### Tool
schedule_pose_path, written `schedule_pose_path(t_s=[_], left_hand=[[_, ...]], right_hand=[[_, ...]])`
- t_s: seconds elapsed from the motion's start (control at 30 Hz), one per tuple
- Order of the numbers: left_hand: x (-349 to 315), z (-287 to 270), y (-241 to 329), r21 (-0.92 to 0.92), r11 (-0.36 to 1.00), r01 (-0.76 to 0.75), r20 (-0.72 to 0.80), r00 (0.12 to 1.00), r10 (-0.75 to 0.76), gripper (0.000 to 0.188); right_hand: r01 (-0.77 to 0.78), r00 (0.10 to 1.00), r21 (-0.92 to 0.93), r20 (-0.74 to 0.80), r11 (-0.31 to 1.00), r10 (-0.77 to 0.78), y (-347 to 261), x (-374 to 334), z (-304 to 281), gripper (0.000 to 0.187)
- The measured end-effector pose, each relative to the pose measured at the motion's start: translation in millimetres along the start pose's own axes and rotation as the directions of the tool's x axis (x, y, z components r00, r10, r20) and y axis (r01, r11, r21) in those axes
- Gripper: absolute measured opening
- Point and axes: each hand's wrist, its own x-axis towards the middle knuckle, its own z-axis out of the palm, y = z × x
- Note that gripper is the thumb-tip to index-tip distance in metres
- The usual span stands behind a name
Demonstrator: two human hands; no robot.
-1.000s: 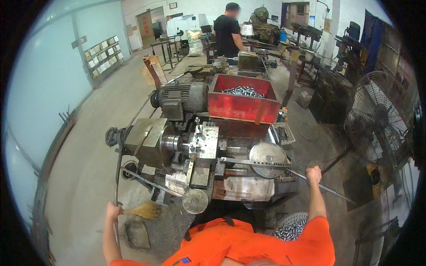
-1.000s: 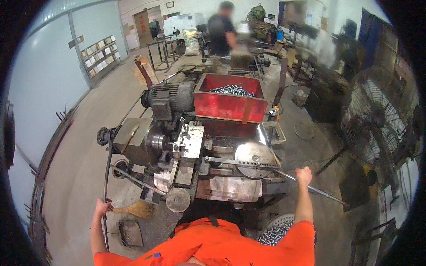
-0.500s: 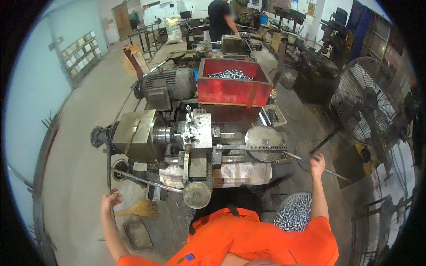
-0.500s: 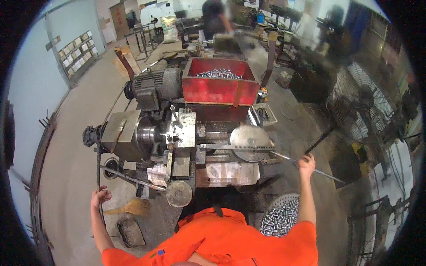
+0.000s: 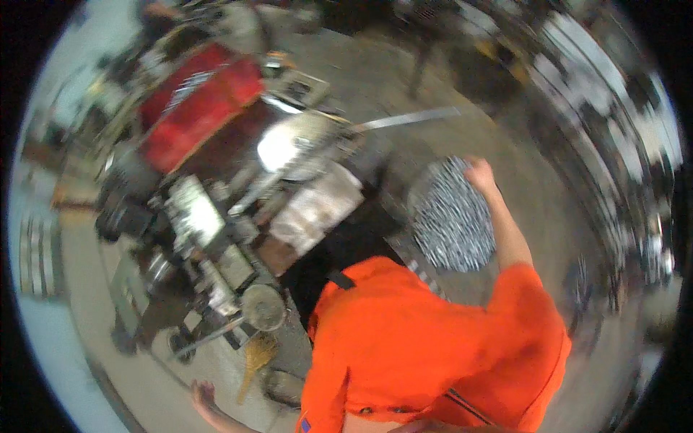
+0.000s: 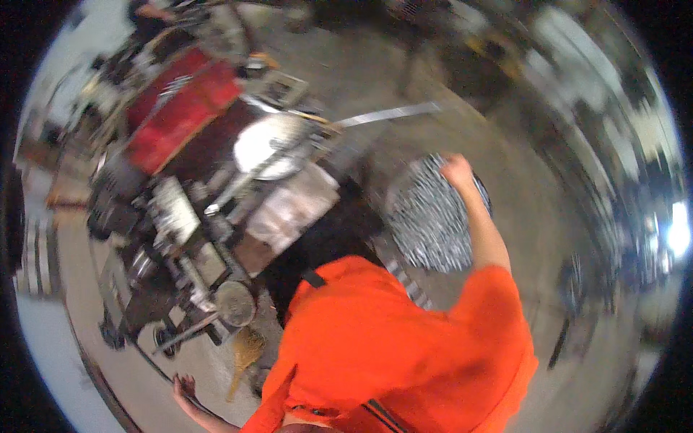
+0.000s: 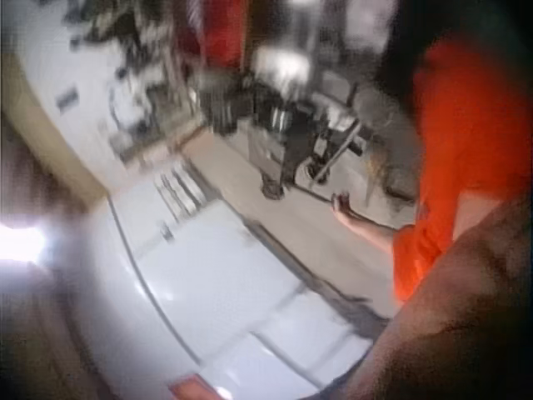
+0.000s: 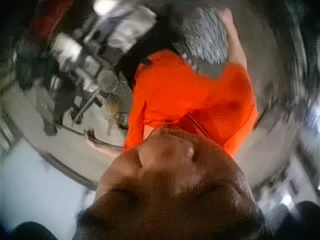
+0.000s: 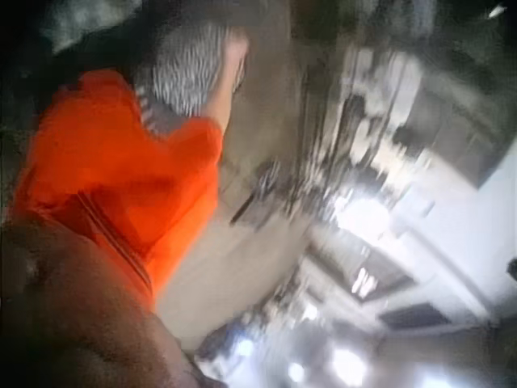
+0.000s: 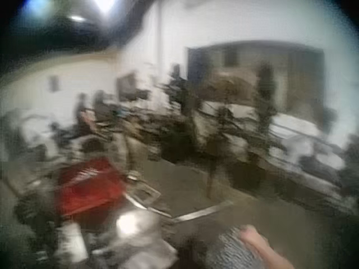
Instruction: The person operates a metal cutting machine, repeatedly inserting metal rods into the machine and pulling a lever to cut them. The cut pieces fall into a red bin. The person continues this process throughout the video.
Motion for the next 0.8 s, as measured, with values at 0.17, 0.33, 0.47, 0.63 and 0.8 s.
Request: schedule_pose_path(t_s=[0.17,0.33,0.47,0.63,0.8], left_hand=[[-63.1,26.2,1.2,0.039,0.975,-0.217,0.214,0.955,0.204,0.049],[-77.6,44.2,10.7,0.2,0.937,-0.288,0.255,0.938,0.234,0.063],[-46.5,-15.3,0.1,0.198,0.975,-0.099,0.18,0.982,0.063,0.069],[-66.2,4.2,-5.3,0.136,0.95,-0.28,0.191,0.949,0.252,0.064],[-83.9,21.2,-4.4,0.083,0.953,-0.29,0.128,0.952,0.279,0.047]], right_hand=[[0.045,0.986,-0.049,-0.159,0.998,-0.053,31.4,-26.1,-27.2,0.03],[0.032,0.998,-0.21,0.063,0.977,-0.019,71.8,-27.1,35.9,0.021],[0.182,0.963,-0.32,0.249,0.93,-0.103,0.1,-20.0,51.4,0.021],[0.118,0.927,-0.416,0.371,0.902,0.05,31.3,2.0,94.5,0.034],[0.114,0.904,-0.438,0.418,0.892,0.09,14.0,12.1,88.6,0.038]])
